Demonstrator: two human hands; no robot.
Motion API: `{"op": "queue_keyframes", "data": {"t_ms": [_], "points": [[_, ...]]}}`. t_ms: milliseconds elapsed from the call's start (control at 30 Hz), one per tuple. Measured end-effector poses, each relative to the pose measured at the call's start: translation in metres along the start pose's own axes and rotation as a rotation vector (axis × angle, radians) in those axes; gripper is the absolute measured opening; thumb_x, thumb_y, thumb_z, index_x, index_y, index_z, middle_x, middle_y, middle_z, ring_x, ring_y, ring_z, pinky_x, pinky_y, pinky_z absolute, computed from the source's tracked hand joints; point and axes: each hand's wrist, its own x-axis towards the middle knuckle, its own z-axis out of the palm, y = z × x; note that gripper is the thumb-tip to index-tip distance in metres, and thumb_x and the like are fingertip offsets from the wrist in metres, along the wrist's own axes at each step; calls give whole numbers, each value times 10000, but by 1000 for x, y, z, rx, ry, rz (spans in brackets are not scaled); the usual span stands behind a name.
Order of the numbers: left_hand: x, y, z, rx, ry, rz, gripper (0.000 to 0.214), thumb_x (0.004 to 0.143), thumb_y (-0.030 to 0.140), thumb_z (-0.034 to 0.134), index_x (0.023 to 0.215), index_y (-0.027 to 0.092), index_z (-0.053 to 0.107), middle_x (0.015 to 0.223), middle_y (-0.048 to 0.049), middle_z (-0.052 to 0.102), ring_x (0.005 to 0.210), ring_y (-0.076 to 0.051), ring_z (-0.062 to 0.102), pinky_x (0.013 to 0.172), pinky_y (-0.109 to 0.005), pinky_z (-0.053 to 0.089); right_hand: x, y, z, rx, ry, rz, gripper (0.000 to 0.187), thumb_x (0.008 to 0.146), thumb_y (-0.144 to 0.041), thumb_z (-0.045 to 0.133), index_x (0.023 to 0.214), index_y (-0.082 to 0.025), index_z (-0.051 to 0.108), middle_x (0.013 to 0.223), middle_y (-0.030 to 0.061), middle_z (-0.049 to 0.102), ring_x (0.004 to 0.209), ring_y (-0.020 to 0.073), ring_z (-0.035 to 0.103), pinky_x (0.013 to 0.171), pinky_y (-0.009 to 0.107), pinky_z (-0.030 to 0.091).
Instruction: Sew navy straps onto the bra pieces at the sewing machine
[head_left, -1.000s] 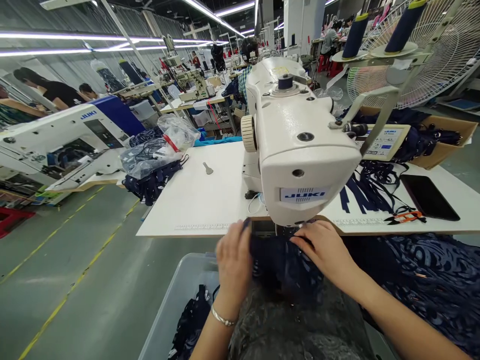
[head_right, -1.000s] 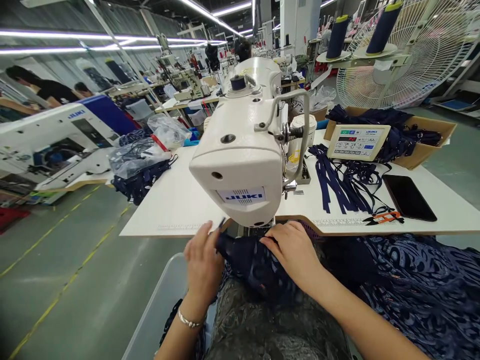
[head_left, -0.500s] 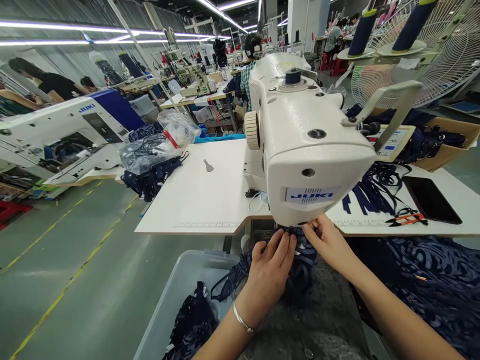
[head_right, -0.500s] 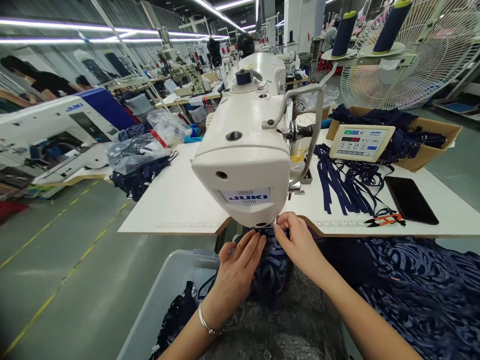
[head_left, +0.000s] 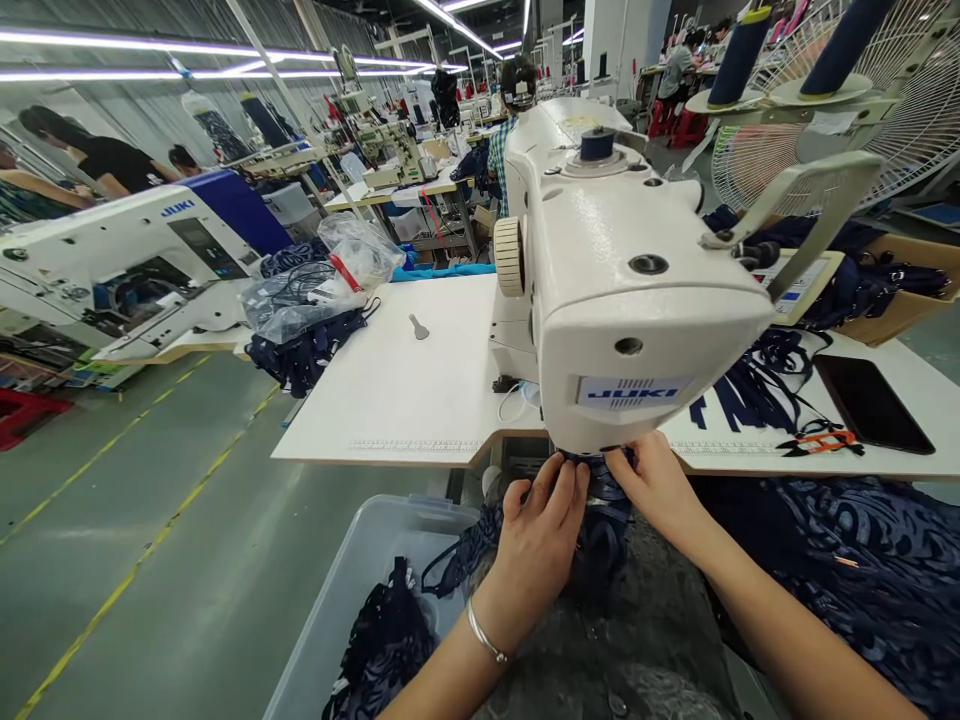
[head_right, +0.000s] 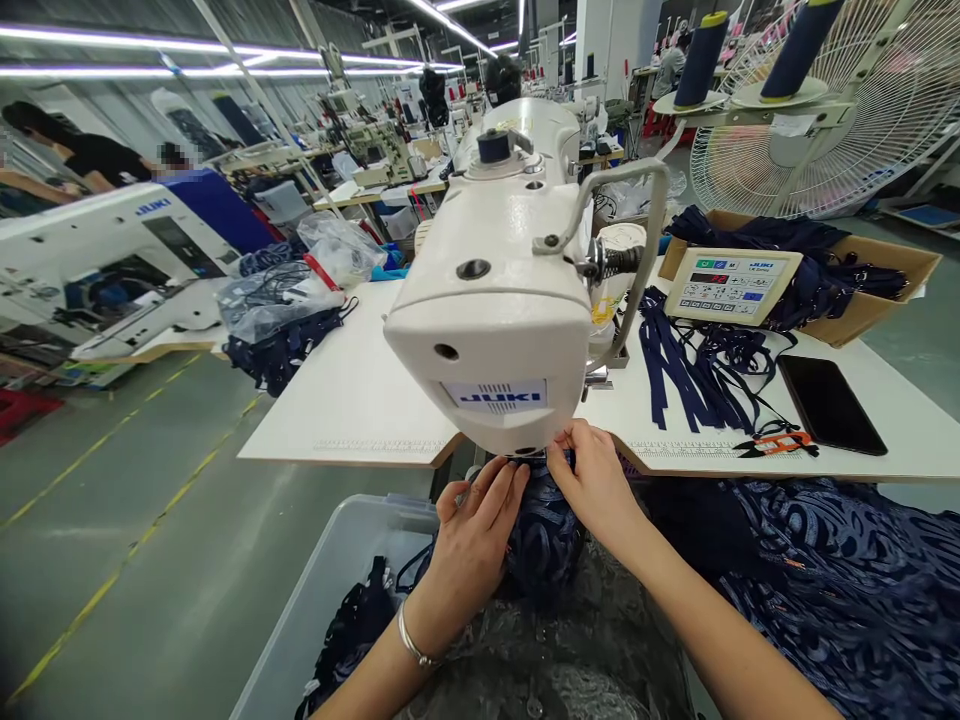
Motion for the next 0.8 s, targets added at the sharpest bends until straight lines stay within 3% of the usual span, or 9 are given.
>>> {"op": "queue_keyframes", "data": {"t_ms": [167, 367, 567, 700, 800], "points": [[-2, -1, 3, -52, 45, 13, 580, 850, -12, 352, 1404, 128, 449, 1356, -85, 561, 1334, -205, 412, 950, -377, 322, -3, -3, 4, 52, 56, 14, 128, 929, -305, 448, 853, -211, 492, 820, 57, 606, 860, 254, 556, 779, 383, 420], [-3, -6, 7, -129, 97, -21, 631, 887, -4, 337, 1479, 213, 351, 1364, -86, 560, 1279, -228, 489, 990, -400, 277, 0, 3, 1, 108, 43, 61, 208, 990, -359, 404, 911, -207, 523, 866, 26, 617, 834, 192, 569, 752, 303, 448], [-3, -6, 10, -92, 127, 5, 742, 877, -38, 317, 1546, 208, 112, 1321, -110, 590, 1237, -262, 528, 995, -413, 287, 23, 65, -36, -92, 89, 287, 205, 985, -315, 408, 922, -192, 559, 864, 18, 631, 785, 167, 598, 737, 270, 454], [-2, -5, 10, -60, 146, 19, 750, 866, -35, 335, 1545, 204, 124, 1298, -107, 605, 1232, -259, 533, 989, -401, 310, 36, 112, -68, -285, 200, 534, 189, 968, -238, 431, 1032, -117, 562, 1107, 184, 596, 985, 278, 589, 858, 410, 420], [-1, -5, 9, -55, 138, 34, 712, 852, -37, 350, 1521, 187, 249, 1301, -106, 602, 1250, -259, 514, 987, -402, 314, 36, 133, -77, -352, 215, 674, 204, 931, -227, 518, 1044, -60, 551, 1165, 285, 544, 1015, 333, 587, 866, 466, 413]]}}
